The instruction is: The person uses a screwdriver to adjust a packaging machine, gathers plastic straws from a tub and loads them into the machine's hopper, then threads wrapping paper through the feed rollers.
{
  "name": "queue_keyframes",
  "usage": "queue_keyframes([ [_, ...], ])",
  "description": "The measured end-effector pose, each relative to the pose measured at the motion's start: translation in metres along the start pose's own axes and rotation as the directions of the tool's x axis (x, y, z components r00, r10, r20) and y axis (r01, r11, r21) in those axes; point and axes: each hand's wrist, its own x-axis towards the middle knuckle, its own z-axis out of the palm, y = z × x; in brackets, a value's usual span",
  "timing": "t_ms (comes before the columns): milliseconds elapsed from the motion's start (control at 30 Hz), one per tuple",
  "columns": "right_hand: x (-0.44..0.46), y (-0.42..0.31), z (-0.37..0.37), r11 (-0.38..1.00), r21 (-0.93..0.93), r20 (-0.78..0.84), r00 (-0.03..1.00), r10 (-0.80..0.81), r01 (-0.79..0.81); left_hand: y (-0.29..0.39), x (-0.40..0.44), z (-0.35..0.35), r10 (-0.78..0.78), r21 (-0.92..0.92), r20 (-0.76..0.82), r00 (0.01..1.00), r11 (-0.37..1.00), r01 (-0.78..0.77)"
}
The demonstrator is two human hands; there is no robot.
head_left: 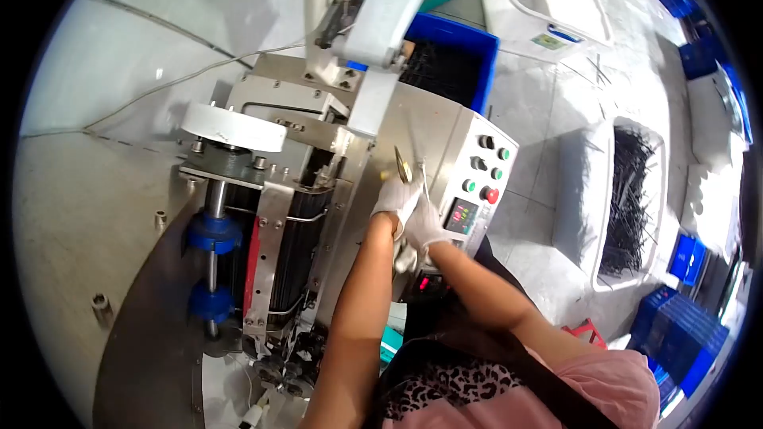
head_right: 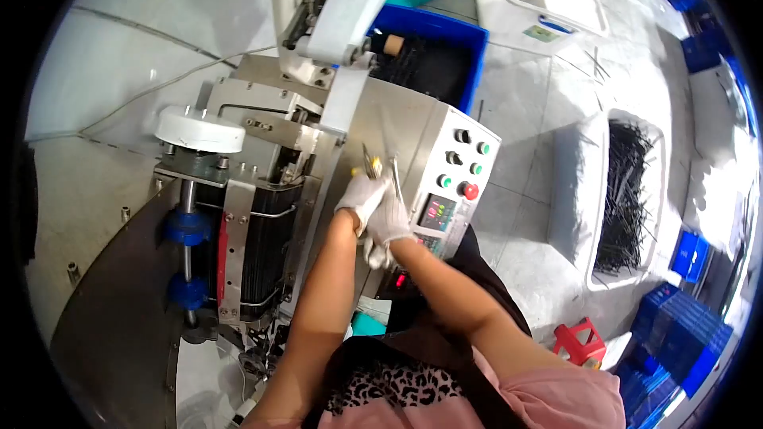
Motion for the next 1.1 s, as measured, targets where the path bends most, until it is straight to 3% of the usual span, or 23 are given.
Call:
queue_keyframes([
  [33, -0.003, -0.004, -0.017, 0.996, -0.051, -0.003, 0.997, -0.076, 0.076, 0.002, -0.003, -0.001, 0.072, -0.306, 0.070, 0.995, 0.951, -0.048],
  [67, -0.005, -0.016, -0.035, 0.980, -0.107, 0.004, 0.986, -0.169, 0.168, 0.012, -0.011, -0.003, 0.090, -0.309, 0.062, 0.994, 0.949, -0.066],
  [100, -0.013, -0.030, -0.056, 0.952, -0.260, 0.099, 0.985, -0.143, 0.164, 0.019, -0.027, -0.006, 0.066, -0.453, 0.038, 0.997, 0.890, -0.042],
  [133, -0.012, -0.023, -0.061, 0.939, -0.120, 0.131, 0.943, -0.306, 0.321, 0.027, -0.046, -0.011, 0.037, -0.588, 0.015, 0.999, 0.808, -0.021],
  [167, -0.006, -0.012, -0.057, 0.885, -0.232, 0.113, 0.915, -0.387, 0.403, 0.036, -0.066, -0.012, 0.052, -0.755, -0.004, 0.999, 0.655, -0.037],
  [200, -0.002, -0.007, -0.052, 0.813, -0.336, 0.104, 0.877, -0.470, 0.475, 0.021, -0.060, -0.005, 0.112, -0.778, -0.036, 0.993, 0.620, -0.099],
  [233, -0.017, -0.034, -0.064, 0.891, -0.311, 0.174, 0.941, -0.290, 0.332, 0.017, -0.062, -0.005, 0.172, -0.800, -0.068, 0.983, 0.580, -0.157],
  [267, -0.014, -0.028, -0.057, 0.877, -0.290, 0.123, 0.924, -0.362, 0.382, 0.013, -0.062, -0.006, 0.162, -0.879, 0.005, 0.987, 0.471, -0.073],
  [333, -0.009, -0.025, -0.047, 0.894, -0.195, 0.084, 0.915, -0.395, 0.404, 0.010, -0.055, -0.008, 0.092, -0.912, -0.021, 0.996, 0.405, -0.057],
  [400, -0.017, -0.058, -0.066, 0.924, -0.300, 0.188, 0.964, -0.186, 0.237, 0.004, -0.055, -0.007, 0.011, -0.941, -0.020, 1.000, 0.338, -0.022],
  [500, 0.002, -0.049, -0.069, 0.937, -0.234, 0.363, 0.918, -0.163, 0.259, -0.010, -0.059, -0.006, 0.044, -0.997, 0.043, 0.998, -0.069, 0.046],
  [533, 0.004, -0.048, -0.070, 0.944, -0.193, 0.425, 0.890, -0.166, 0.268, -0.013, -0.061, 0.000, 0.032, -0.996, 0.046, 0.998, -0.068, 0.048],
  [600, 0.011, -0.044, -0.063, 0.929, -0.166, 0.492, 0.844, -0.213, 0.331, -0.020, -0.065, 0.014, -0.089, -0.979, -0.181, 0.979, -0.074, -0.188],
  [667, 0.013, -0.046, -0.059, 0.906, -0.136, 0.556, 0.788, -0.266, 0.401, -0.038, -0.059, 0.015, -0.108, -0.985, -0.141, 0.984, -0.087, -0.151],
  [700, 0.013, -0.050, -0.058, 0.890, -0.123, 0.575, 0.762, -0.297, 0.439, -0.063, -0.044, 0.028, -0.097, -0.958, -0.262, 0.960, 0.143, -0.247],
  [767, 0.018, -0.059, -0.055, 0.845, -0.179, 0.632, 0.717, -0.294, 0.504, -0.067, -0.042, 0.029, -0.067, -0.873, -0.377, 0.924, 0.360, -0.330],
  [900, 0.011, -0.086, -0.068, 0.775, -0.372, 0.596, 0.771, -0.224, 0.512, -0.041, -0.060, 0.015, -0.153, -0.933, -0.249, 0.956, 0.301, -0.195],
  [1000, 0.013, -0.096, -0.063, 0.790, -0.405, 0.536, 0.820, -0.201, 0.459, -0.013, -0.074, 0.003, -0.196, -0.968, -0.156, 0.968, 0.225, -0.111],
  [1033, 0.016, -0.105, -0.062, 0.706, -0.496, 0.592, 0.792, -0.151, 0.506, -0.013, -0.069, 0.005, -0.209, -0.974, -0.145, 0.967, 0.200, -0.103],
  [1067, 0.020, -0.109, -0.063, 0.708, -0.497, 0.588, 0.795, -0.152, 0.503, -0.014, -0.065, 0.006, -0.221, -0.980, -0.133, 0.966, 0.176, -0.095],
  [1100, 0.023, -0.113, -0.064, 0.585, -0.529, 0.654, 0.735, -0.180, 0.615, -0.025, -0.053, 0.013, -0.211, -0.988, -0.147, 0.966, 0.075, -0.134],
])
